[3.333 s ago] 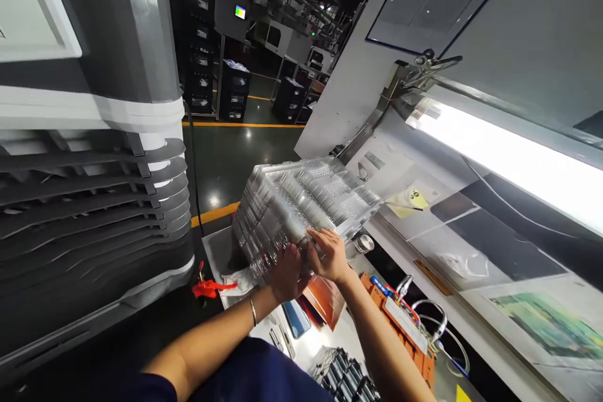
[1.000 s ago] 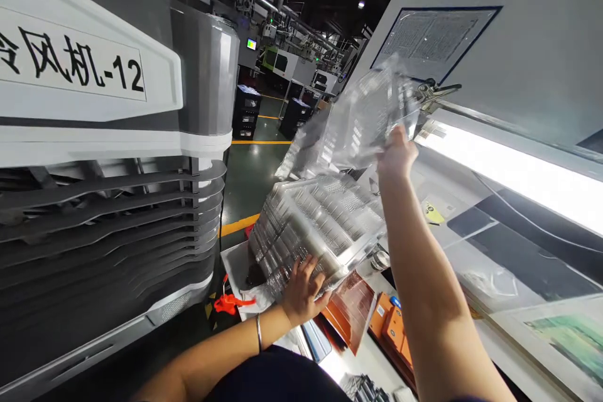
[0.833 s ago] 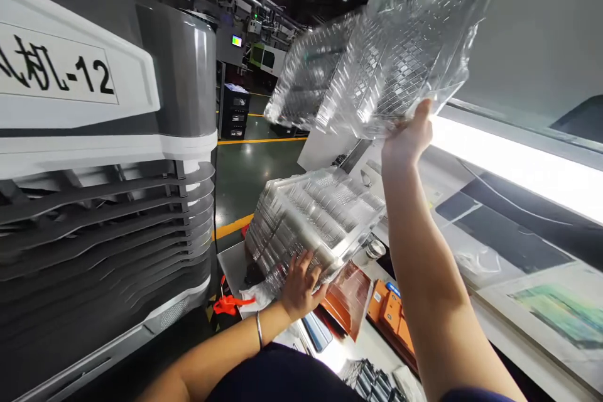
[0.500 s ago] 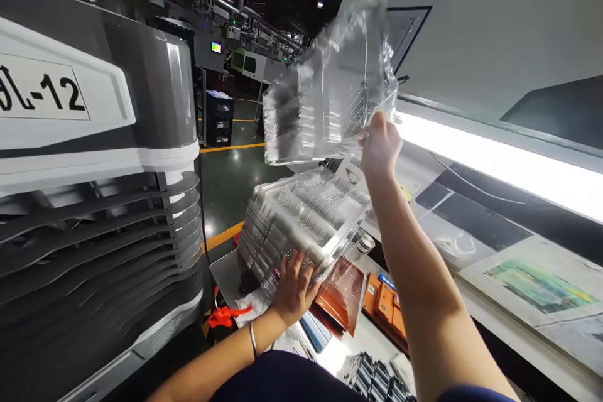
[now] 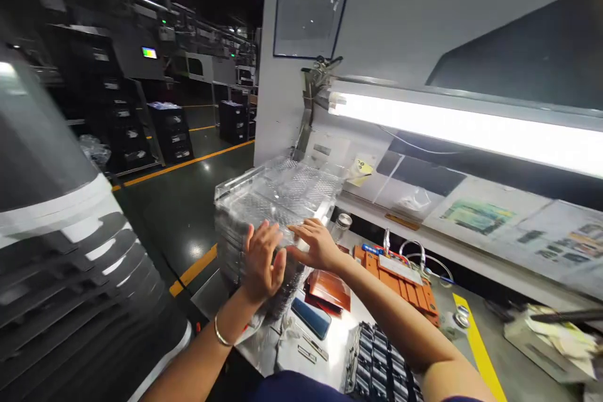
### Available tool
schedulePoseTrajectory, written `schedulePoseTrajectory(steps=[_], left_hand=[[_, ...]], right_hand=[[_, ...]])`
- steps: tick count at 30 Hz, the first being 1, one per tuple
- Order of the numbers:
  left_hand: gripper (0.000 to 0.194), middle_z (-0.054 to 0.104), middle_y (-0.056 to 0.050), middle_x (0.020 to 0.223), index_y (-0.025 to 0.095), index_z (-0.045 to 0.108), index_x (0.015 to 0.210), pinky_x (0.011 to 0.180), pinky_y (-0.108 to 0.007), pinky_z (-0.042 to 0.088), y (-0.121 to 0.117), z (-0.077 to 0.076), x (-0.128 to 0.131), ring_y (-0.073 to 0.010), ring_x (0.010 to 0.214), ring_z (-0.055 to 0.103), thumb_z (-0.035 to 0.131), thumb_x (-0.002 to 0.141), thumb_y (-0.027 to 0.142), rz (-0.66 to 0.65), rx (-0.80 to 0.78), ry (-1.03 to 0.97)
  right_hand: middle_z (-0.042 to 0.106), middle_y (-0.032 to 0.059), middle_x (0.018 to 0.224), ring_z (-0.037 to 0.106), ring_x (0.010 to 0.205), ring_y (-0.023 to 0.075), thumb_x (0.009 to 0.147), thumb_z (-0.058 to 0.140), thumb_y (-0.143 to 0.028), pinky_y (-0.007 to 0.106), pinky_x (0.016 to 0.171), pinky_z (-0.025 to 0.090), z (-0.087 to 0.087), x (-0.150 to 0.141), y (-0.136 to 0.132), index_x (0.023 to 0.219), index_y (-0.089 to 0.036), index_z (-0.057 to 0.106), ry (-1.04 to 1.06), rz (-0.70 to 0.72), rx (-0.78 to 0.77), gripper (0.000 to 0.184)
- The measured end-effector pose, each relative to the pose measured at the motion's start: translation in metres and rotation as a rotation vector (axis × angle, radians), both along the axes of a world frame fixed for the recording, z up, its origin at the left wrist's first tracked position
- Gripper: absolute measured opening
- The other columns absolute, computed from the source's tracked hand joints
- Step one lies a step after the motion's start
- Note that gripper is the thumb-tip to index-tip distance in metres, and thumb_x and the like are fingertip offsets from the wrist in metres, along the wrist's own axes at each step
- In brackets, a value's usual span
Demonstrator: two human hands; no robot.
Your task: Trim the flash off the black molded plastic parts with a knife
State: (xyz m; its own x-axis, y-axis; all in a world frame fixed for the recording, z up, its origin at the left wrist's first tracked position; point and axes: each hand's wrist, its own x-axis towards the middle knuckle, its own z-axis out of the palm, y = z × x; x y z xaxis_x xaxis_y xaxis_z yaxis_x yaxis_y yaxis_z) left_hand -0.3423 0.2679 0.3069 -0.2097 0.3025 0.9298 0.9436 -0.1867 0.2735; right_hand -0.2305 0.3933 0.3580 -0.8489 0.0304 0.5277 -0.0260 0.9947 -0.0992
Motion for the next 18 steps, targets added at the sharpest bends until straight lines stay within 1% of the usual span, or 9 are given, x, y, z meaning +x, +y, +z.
schedulePoseTrajectory(steps=[2,4,5,7,9,11,14,16,18], left_hand=[[0.026,0.066,-0.012,0.112,0.017,0.055,0.114,0.108,-0.054,0.029,0.024,0.011,-0.011,-0.0266,0.118,0.054,0.043,0.091,0.021,0.009,-0.149,0.027],[0.020,0.071,-0.008,0.094,0.018,0.062,0.096,0.106,-0.054,0.030,0.043,0.007,-0.015,-0.0249,0.102,0.062,0.044,0.092,0.025,0.036,-0.252,0.037],[0.021,0.071,-0.007,0.085,0.018,0.063,0.088,0.106,-0.054,0.029,0.049,0.002,-0.015,-0.0242,0.095,0.063,0.044,0.091,0.026,0.049,-0.274,0.037],[0.021,0.069,-0.006,0.079,0.018,0.063,0.081,0.108,-0.055,0.025,0.051,-0.013,-0.009,-0.0245,0.095,0.062,0.046,0.090,0.026,0.068,-0.261,0.027],[0.019,0.069,-0.010,0.093,0.017,0.064,0.093,0.110,-0.056,0.020,0.046,-0.027,0.005,-0.0272,0.113,0.056,0.046,0.090,0.023,0.081,-0.214,-0.011],[0.027,0.062,-0.015,0.117,0.015,0.057,0.113,0.111,-0.056,0.018,0.038,-0.038,0.030,-0.0293,0.131,0.040,0.043,0.091,0.019,0.102,-0.166,-0.078],[0.045,0.047,-0.019,0.136,0.013,0.043,0.129,0.112,-0.056,0.021,0.027,-0.057,0.084,-0.0302,0.139,0.028,0.051,0.086,0.014,0.120,-0.076,-0.134],[0.050,0.051,-0.016,0.132,0.016,0.046,0.124,0.111,-0.055,0.024,0.024,-0.075,0.123,-0.0288,0.134,0.036,0.063,0.077,0.012,0.044,-0.047,-0.129],[0.036,0.062,-0.011,0.116,0.019,0.056,0.108,0.106,-0.049,0.036,0.026,-0.094,0.156,-0.0258,0.119,0.053,0.067,0.074,0.016,-0.119,-0.164,-0.316]], right_hand=[[0.066,0.0061,0.072,0.057,0.071,0.0206,0.081,0.059,-0.043,0.038,0.073,0.045,-0.006,0.002,0.007,0.100,-0.017,0.063,-0.013,0.027,-0.027,0.033],[0.067,0.0093,0.088,0.058,0.085,0.0228,0.078,0.061,-0.048,0.040,0.081,0.045,-0.015,0.013,0.017,0.107,-0.017,0.062,0.013,0.064,-0.104,0.043],[0.065,0.0115,0.100,0.057,0.095,0.0241,0.078,0.061,-0.048,0.041,0.086,0.044,-0.024,0.022,0.024,0.113,-0.017,0.060,0.054,0.021,-0.163,0.046],[0.058,0.0138,0.120,0.052,0.112,0.0243,0.086,0.054,-0.042,0.042,0.095,0.041,-0.053,0.048,0.040,0.125,-0.019,0.052,0.049,-0.248,-0.287,0.045],[0.055,0.0149,0.127,0.049,0.118,0.0235,0.092,0.044,-0.031,0.042,0.098,0.039,-0.095,0.079,0.053,0.130,-0.018,0.048,-0.121,-0.592,-0.371,0.040],[0.055,0.0179,0.128,0.050,0.119,0.0267,0.089,0.049,-0.028,0.044,0.099,0.039,-0.142,0.110,0.059,0.128,-0.015,0.051,-0.333,-0.720,-0.418,0.041],[0.053,0.0234,0.131,0.048,0.122,0.0336,0.077,0.067,-0.023,0.048,0.099,0.039,-0.201,0.147,0.057,0.123,-0.010,0.056,-0.544,-0.714,-0.455,0.050],[0.052,0.0231,0.131,0.047,0.124,0.0322,0.080,0.062,-0.016,0.047,0.101,0.038,-0.225,0.162,0.055,0.118,-0.010,0.059,-0.632,-0.695,-0.454,0.039],[0.056,0.0189,0.128,0.050,0.121,0.0276,0.088,0.053,-0.013,0.044,0.100,0.041,-0.238,0.171,0.058,0.112,-0.012,0.062,-0.681,-0.669,-0.444,0.026]])
